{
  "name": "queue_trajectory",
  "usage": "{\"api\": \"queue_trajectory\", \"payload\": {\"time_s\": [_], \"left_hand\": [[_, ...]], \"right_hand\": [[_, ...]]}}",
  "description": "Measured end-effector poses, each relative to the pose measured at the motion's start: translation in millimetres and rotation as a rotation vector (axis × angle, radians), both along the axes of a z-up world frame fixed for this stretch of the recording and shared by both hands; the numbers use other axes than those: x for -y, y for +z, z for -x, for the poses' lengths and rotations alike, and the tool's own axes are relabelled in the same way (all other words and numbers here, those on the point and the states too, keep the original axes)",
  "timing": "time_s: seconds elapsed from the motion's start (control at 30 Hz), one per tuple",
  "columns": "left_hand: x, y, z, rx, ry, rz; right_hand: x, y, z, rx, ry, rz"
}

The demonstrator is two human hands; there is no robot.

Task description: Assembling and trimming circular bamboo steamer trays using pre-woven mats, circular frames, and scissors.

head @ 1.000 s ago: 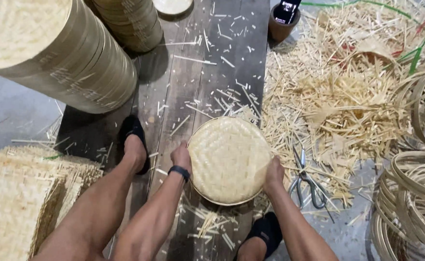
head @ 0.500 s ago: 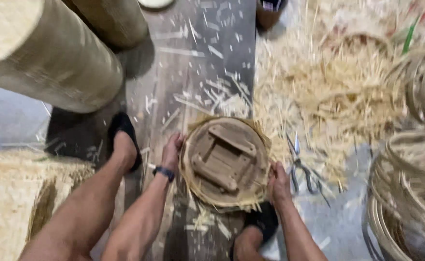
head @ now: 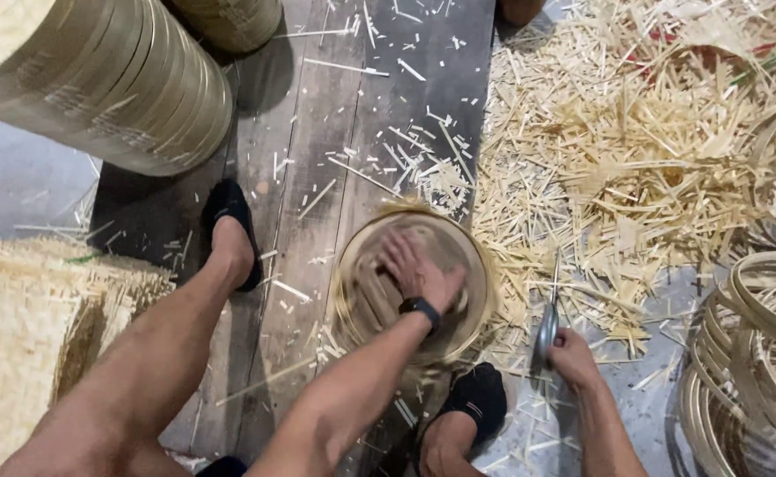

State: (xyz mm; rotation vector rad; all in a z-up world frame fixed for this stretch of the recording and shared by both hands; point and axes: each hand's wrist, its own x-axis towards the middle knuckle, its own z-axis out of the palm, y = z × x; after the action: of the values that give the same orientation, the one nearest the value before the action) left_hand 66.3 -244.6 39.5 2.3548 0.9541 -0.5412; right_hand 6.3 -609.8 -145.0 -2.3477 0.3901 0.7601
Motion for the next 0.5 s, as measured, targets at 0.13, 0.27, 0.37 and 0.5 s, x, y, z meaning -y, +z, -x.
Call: {"api": "queue_trajectory", "payload": {"time_s": [0.13, 0.27, 0.37, 0.5], "left_hand": [[-2, -40, 38, 0.313, -0.417, -0.017], [1, -43, 47, 0.470, -0.414, 0.024], [-2, -46, 42, 0.463, -0.428, 0.008], [-5, -35, 46, 0.449, -0.447, 0.041]], "right_hand": [[-50, 104, 4, -0.003, 0.113, 0.023], [-110, 160, -25, 0.041, 0.276, 0.263], [-128, 149, -51, 0.186, 0.433, 0.292], [-144, 167, -52, 0.260, 0.492, 0.374]]}}
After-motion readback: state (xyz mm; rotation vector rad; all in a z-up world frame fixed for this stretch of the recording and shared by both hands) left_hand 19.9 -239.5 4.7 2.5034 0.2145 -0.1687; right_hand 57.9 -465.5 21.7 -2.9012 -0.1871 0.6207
